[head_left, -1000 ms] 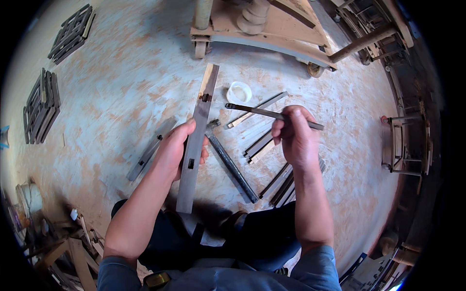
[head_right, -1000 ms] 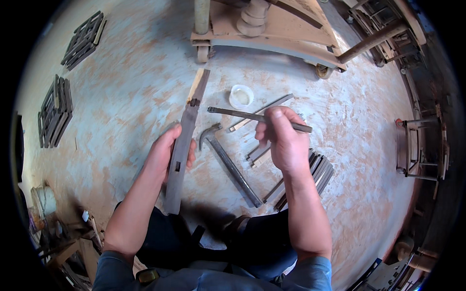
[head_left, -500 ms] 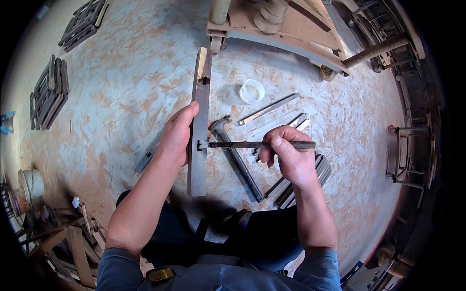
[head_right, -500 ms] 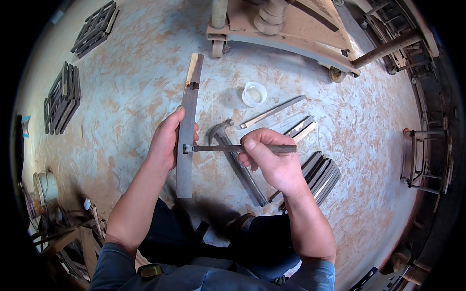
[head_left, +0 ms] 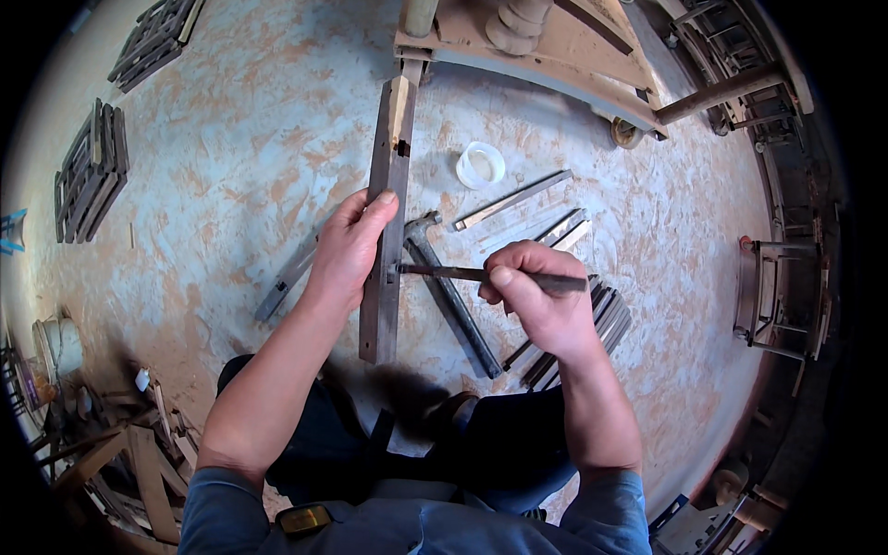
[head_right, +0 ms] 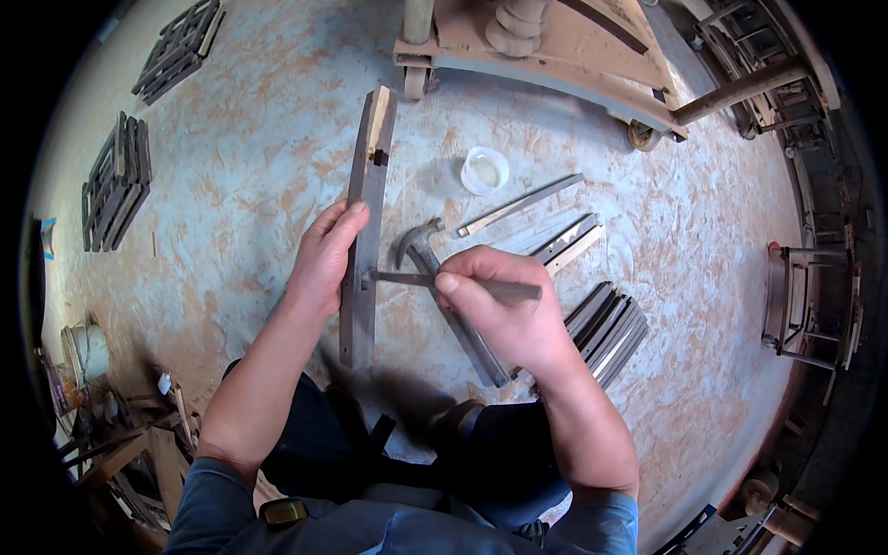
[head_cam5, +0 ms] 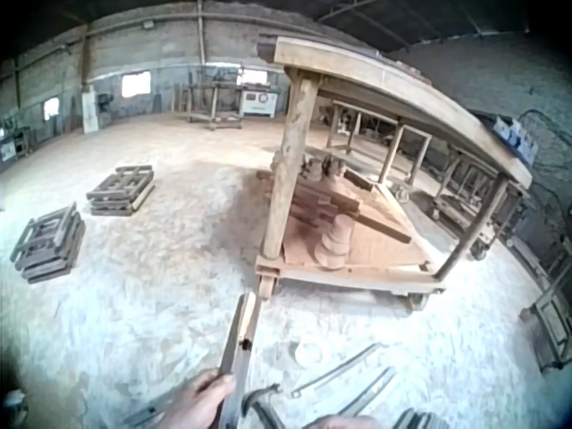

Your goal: The person assembles a wooden frame on the floor using a hammer and nails. They repeatedly measure the frame with a tape measure to ensure alignment and then hammer nails into the joints to secure the pieces together.

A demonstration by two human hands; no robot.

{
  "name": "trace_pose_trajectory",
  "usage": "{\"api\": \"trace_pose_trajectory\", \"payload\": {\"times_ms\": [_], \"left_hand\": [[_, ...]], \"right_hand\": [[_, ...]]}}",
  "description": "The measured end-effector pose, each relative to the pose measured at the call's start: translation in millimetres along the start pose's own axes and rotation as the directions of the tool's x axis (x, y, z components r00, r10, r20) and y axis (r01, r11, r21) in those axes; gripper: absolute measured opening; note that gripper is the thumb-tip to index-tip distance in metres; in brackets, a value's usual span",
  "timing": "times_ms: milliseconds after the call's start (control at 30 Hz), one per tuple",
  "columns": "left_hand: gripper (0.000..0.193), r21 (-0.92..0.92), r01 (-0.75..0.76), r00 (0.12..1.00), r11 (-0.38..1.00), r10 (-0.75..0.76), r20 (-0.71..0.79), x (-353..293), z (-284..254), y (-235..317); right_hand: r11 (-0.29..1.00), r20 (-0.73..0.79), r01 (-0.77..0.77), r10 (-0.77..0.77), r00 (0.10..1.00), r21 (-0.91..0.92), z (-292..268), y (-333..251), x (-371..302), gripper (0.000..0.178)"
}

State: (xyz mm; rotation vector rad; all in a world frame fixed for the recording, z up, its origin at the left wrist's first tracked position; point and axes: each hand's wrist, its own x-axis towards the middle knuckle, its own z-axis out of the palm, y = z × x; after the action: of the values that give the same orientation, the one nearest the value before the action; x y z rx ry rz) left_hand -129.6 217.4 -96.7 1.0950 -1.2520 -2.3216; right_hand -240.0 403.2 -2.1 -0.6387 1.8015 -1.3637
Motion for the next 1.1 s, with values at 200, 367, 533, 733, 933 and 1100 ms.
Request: {"api": "trace_pose_trajectory", "payload": {"times_ms": [200, 367, 533, 733, 933, 1100], "left_hand": [[0.042, 0.148, -0.099, 0.994, 0.984, 0.104, -0.025, -1, 4, -1], [0.044, 0.157, -0.095, 0.994, 0.983, 0.102, -0.034, 2, 0, 0], [0.034, 0.059, -0.051, 0.998, 0.997, 0.053, -0.025, 6, -5, 5], [0.036, -0.096, 0.190, 0.982, 0.977, -0.190, 0.010, 5, -6, 14], [0.041, -0.109, 0.257, 0.966, 0.960, -0.260, -0.006, 2, -3, 16], [0.040, -0.134, 0.271, 0.962, 0.953, -0.274, -0.004, 2, -4, 19]], "right_hand": [[0.911, 0.107, 0.268, -0.246, 0.963, -0.314, 7, -1, 1, 0.010], [0.958, 0.011, 0.211, -0.213, 0.977, -0.194, 6, 12, 3, 0.012], [0.997, 0.021, 0.061, -0.061, 0.998, -0.037, 1, 10, 3, 0.014], [0.931, -0.052, 0.073, -0.059, 0.997, 0.359, -13, 23, 8, 0.018], [0.946, -0.012, -0.014, 0.019, 1.000, 0.325, -6, 29, 12, 0.019], [0.957, -0.031, 0.036, -0.029, 0.999, 0.287, -10, 30, 12, 0.025]]}}
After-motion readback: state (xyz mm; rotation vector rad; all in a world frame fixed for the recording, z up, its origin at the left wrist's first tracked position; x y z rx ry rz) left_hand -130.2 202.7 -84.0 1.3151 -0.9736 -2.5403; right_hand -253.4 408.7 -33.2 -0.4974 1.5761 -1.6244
